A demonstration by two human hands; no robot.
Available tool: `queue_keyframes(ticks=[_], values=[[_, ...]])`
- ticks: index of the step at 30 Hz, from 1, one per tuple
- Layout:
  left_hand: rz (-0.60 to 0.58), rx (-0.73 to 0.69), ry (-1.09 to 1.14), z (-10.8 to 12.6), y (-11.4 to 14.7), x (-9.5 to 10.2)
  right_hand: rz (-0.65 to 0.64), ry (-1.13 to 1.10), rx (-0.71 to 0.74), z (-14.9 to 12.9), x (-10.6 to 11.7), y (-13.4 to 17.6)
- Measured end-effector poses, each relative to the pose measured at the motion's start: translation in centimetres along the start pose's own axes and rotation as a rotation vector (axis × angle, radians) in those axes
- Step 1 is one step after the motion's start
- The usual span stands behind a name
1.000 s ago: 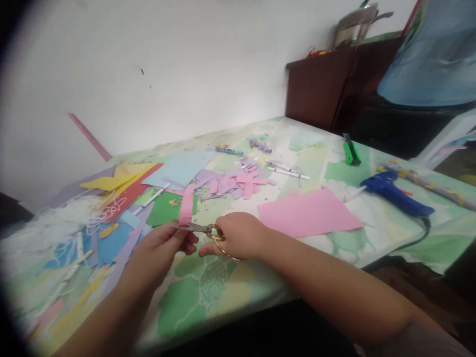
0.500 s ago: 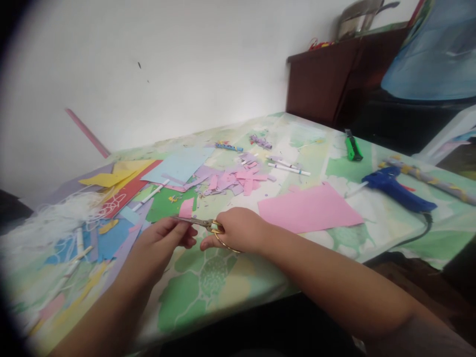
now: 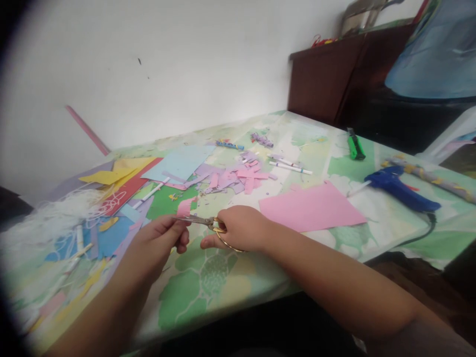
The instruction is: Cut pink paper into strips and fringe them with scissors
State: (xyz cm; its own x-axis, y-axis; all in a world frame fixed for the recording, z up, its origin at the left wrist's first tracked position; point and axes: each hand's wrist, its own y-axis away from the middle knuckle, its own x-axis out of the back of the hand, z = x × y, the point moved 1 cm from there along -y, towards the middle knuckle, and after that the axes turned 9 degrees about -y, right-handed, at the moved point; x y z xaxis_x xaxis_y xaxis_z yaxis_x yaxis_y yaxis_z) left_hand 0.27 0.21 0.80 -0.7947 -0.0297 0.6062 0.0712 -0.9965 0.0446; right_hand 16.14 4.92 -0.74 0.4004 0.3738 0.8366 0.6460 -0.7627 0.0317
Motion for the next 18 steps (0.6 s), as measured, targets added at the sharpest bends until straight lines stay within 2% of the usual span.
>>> queue_keyframes(ticks=[8, 15, 18], values=[[0.021, -0.023, -0.184, 0.07, -0.04, 0.05, -0.038, 0.015, -0.012, -0.1, -0.15, 0.07], [0.103, -0.045, -0.191, 0.34, 0.27, 0.28, -0.025, 0.018, 0.004, -0.12, -0.18, -0.01], [0.074, -0.045, -0.158, 0.22, 0.26, 0.12, -0.021, 0.023, 0.009, -0.09, -0.25, -0.03]])
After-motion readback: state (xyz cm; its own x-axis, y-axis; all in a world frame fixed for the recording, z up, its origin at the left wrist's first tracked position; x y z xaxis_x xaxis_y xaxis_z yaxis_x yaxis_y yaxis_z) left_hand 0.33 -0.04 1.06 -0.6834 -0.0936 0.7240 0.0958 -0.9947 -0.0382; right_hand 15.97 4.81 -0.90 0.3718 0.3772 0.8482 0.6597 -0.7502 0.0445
